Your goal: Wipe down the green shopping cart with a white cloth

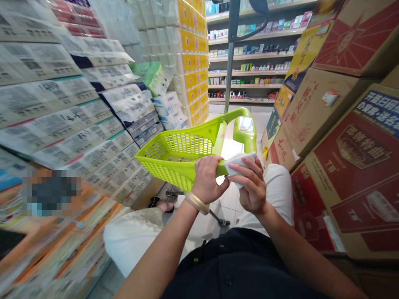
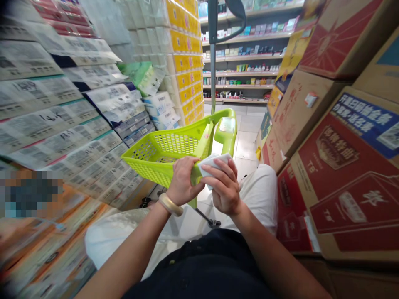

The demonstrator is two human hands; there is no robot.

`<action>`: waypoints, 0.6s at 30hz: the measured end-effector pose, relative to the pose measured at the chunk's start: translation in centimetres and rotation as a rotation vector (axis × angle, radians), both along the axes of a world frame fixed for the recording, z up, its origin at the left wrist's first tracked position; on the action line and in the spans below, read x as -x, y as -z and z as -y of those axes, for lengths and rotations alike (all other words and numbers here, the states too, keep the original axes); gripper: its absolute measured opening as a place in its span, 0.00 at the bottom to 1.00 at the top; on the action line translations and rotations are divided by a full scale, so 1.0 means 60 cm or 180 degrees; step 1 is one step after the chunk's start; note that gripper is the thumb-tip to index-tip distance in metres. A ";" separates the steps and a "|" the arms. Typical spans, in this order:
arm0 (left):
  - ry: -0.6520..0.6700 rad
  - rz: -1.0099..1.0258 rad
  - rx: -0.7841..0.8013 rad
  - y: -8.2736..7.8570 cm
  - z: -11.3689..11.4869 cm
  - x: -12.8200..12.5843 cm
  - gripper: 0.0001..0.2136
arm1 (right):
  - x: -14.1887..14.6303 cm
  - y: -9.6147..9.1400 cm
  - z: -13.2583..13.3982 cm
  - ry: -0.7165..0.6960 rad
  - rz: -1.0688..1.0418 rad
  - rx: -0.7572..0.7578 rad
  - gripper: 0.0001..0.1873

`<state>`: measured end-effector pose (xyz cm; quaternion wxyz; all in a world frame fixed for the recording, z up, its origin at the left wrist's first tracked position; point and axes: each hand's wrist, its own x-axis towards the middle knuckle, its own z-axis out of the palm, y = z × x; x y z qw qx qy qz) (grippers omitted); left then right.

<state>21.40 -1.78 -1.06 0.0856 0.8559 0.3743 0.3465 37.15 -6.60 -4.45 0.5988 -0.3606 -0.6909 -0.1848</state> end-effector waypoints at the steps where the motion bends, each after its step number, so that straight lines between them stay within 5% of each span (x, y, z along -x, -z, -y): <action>1: 0.0008 -0.0028 0.0023 -0.001 0.000 0.001 0.19 | -0.004 0.000 -0.004 -0.0018 -0.0065 -0.0042 0.15; 6: 0.0005 -0.0039 0.0076 -0.003 0.001 0.002 0.22 | -0.005 -0.007 -0.014 0.0004 -0.1091 0.0092 0.15; 12: 0.0020 -0.0039 0.0036 -0.001 0.004 0.006 0.21 | 0.010 0.015 0.001 -0.0049 -0.0352 -0.0134 0.14; 18: -0.0032 -0.0041 0.0126 -0.001 0.002 0.007 0.22 | 0.006 0.011 -0.005 -0.0148 -0.1392 0.0129 0.13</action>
